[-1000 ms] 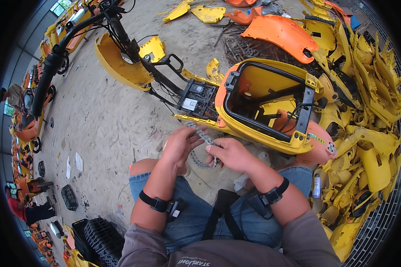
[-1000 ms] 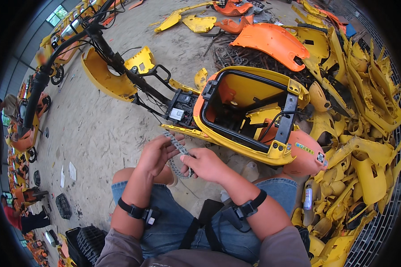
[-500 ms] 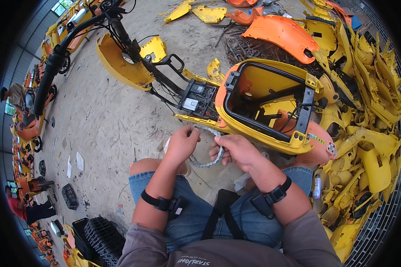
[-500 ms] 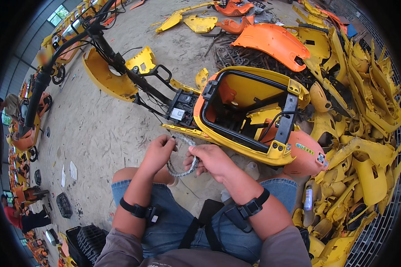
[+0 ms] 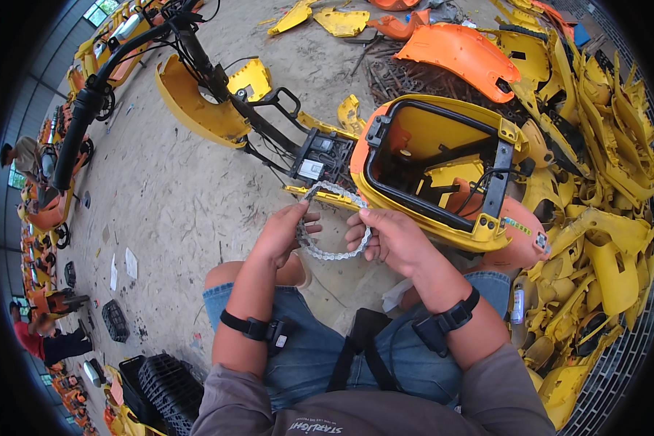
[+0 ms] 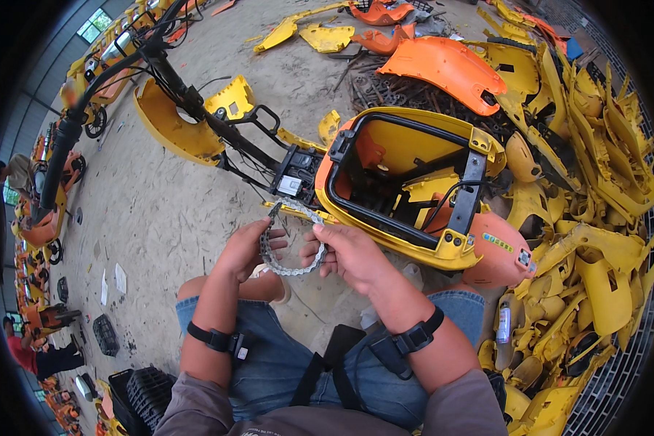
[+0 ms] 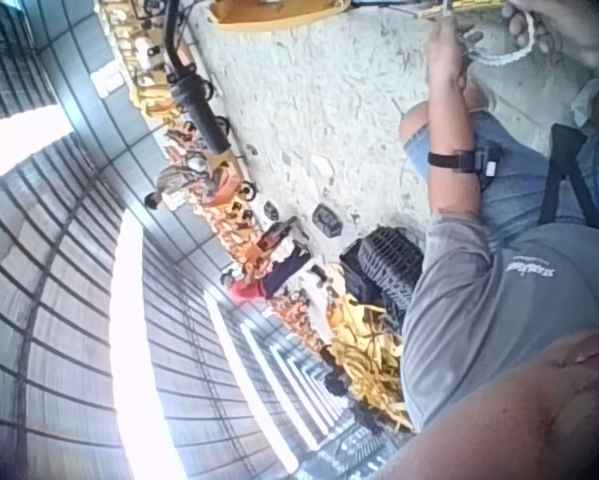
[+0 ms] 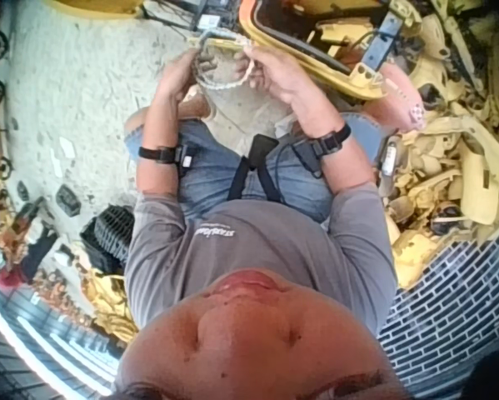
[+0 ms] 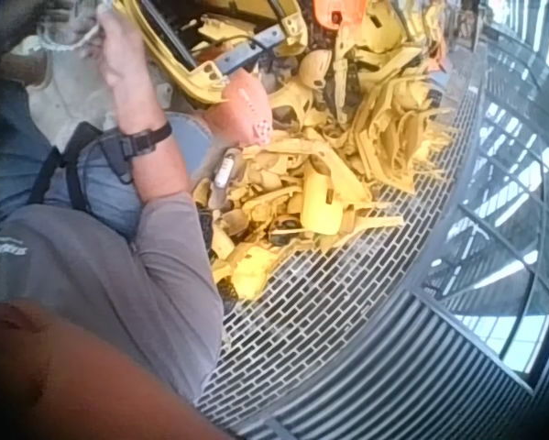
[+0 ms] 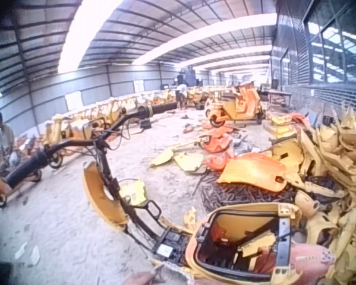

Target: The person handles a metal drive chain by hand and uses a small tool to adjust a link before positioning it onto the chassis of a yellow electric scooter while sitting on the floor.

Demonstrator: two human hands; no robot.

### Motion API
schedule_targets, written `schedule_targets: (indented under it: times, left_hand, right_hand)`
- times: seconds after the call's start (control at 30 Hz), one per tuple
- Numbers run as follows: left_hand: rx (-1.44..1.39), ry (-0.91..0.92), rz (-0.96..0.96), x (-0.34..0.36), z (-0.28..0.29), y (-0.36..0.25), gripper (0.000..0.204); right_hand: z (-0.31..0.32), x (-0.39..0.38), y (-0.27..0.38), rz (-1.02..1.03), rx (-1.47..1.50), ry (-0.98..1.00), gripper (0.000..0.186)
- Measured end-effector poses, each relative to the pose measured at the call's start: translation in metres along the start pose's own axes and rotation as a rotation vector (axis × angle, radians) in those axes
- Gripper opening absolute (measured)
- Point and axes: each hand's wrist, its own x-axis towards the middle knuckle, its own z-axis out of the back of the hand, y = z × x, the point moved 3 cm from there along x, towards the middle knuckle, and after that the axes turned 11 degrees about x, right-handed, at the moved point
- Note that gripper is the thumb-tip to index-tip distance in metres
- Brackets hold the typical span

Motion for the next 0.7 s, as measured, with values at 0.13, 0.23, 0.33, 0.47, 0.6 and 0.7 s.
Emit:
schedule_targets:
  times: [0.13,0.23,0.33,0.47,0.6,0.7]
  left_hand:
    - [-0.291,0.162,-0.041,-0.002,0.004,0.003,0.036]
    - [-0.414,0.225,-0.077,-0.005,0.006,0.001,0.034]
    - [-0.489,0.246,-0.095,-0.004,0.006,-0.002,0.034]
    - [-0.474,0.230,-0.118,-0.004,0.007,-0.003,0.032]
    - [-0.398,0.118,-0.145,-0.006,0.010,-0.005,0.026]
    - [-0.244,0.110,-0.228,0.002,0.015,0.002,0.025]
  right_hand:
    - [-0.001,-0.001,0.002,0.006,0.052,0.045,0.034]
    - [0.002,-0.002,0.004,0.011,0.092,0.070,0.035]
    - [0.001,-0.005,0.009,0.029,0.072,0.045,0.036]
    - [0.004,-0.002,0.008,0.046,0.038,0.003,0.036]
    - [0.004,0.003,0.007,0.126,0.005,0.000,0.037]
    - [0.005,0.006,0.004,0.150,-0.013,0.025,0.038]
